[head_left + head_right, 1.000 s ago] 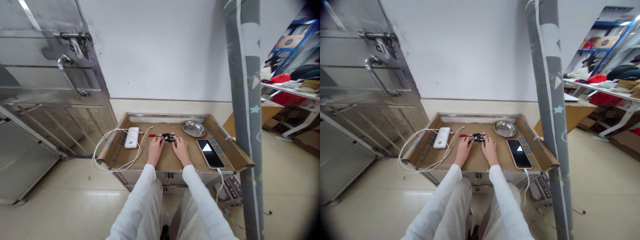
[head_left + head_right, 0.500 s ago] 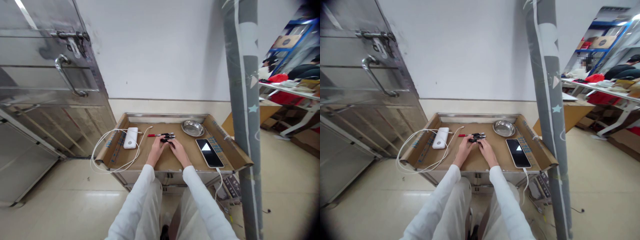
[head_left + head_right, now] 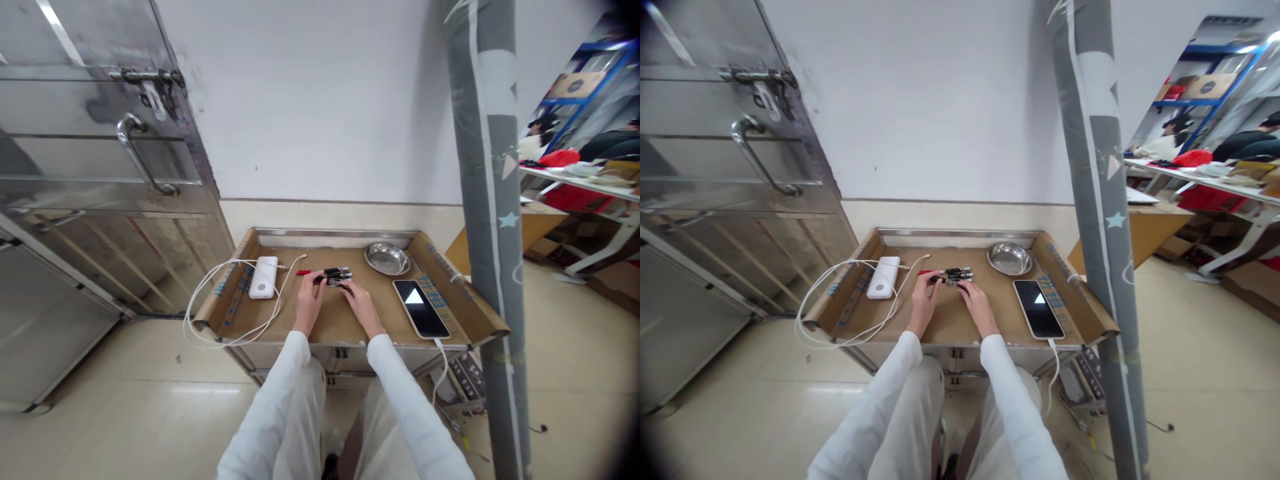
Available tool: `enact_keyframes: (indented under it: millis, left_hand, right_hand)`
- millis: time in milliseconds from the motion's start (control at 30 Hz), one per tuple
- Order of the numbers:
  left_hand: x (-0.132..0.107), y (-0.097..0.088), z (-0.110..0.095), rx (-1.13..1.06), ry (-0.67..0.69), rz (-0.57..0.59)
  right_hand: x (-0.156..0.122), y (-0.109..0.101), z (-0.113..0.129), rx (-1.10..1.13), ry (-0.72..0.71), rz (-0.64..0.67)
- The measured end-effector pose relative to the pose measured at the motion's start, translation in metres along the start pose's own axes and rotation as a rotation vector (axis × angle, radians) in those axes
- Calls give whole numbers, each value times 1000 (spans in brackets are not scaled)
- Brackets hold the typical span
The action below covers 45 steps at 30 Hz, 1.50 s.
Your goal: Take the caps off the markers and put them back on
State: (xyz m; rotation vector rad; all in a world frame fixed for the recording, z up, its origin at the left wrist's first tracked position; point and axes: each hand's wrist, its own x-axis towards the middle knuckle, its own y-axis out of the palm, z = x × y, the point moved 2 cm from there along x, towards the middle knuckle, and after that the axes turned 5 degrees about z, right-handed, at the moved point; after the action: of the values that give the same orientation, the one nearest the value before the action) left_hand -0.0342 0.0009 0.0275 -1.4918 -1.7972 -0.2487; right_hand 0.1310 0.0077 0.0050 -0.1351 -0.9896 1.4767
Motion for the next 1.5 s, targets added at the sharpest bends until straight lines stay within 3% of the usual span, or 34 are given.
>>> enact_keyframes:
  millis: [533,1000,1267,1500]
  left_hand:
    - [0,3,0,-17,15,46]
    - [3,-2,3,-15,-93,-51]
    - [2,8,10,-54,-43,149]
    - [2,18,17,55,0,346]
  right_hand:
    - [0,-2,1,4,-9,0]
    - [-1,-5,0,-66,104,-73]
    - [-2,-7,-7,-102,143,-164]
    - [-2,-4,-4,-259,79,-118]
